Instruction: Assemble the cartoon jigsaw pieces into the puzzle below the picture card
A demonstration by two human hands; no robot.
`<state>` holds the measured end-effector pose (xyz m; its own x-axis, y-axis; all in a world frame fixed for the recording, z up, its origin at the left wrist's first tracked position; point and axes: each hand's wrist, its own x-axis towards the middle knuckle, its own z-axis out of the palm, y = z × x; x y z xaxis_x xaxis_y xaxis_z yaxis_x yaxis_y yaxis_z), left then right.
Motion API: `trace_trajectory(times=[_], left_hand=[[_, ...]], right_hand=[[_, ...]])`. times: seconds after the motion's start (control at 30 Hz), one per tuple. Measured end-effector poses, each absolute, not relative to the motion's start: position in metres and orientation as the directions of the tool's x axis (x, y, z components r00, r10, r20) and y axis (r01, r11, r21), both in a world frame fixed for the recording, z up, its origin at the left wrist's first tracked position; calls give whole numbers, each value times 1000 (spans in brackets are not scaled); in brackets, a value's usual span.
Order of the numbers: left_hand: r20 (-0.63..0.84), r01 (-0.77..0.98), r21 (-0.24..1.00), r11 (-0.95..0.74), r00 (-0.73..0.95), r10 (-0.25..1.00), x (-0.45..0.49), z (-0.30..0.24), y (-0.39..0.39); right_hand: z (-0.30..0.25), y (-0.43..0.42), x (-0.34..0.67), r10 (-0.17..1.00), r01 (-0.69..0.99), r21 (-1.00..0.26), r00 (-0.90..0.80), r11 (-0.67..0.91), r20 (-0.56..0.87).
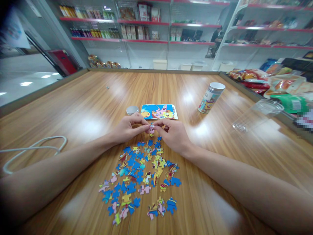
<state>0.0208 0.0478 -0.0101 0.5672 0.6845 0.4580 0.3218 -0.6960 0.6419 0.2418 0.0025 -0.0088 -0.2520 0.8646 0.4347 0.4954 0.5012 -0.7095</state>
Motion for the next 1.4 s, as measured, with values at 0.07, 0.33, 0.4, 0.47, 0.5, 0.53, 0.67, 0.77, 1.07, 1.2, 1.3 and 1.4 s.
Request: trace_trajectory(times=[0.07,0.33,0.4,0.47,0.5,0.53,0.67,0.77,1.07,1.2,1.3,1.4], left_hand=[[451,358,638,-682,544,708,19,-13,51],[363,465,634,-618,527,769,15,-17,58],[362,479,618,-624,531,766,15,-17,58],[361,486,610,-625,531,766,16,-18,58],[358,491,607,-625,533,766,16,-18,58],[357,497,602,-625,533,767,16,-19,58],[385,513,557,-654,538,750,17,-19,57],[414,527,525,-668,528,742,17,-18,55],[410,445,440,-780,673,616,14,-16,55],[415,389,449,-805,707,573,11,-15,56],[412,415,446,-793,692,593,10,-14,55],[400,417,440,-795,702,589,10,-14,55]], right_hand=[[-11,6,246,788,570,-552,-349,609,508],[-18,10,253,745,705,-283,-517,650,422],[-18,10,252,742,702,-287,-511,651,434],[-19,10,253,743,701,-293,-507,650,437],[-19,10,253,745,701,-297,-504,649,437],[-19,11,253,745,699,-301,-503,649,438],[-20,11,253,748,694,-316,-498,647,438],[-20,11,253,752,699,-316,-491,642,440],[-20,11,252,746,695,-312,-493,647,448],[-20,10,252,746,696,-311,-491,647,450],[-20,10,252,747,696,-312,-493,646,447],[-20,10,252,750,697,-315,-493,644,441]])
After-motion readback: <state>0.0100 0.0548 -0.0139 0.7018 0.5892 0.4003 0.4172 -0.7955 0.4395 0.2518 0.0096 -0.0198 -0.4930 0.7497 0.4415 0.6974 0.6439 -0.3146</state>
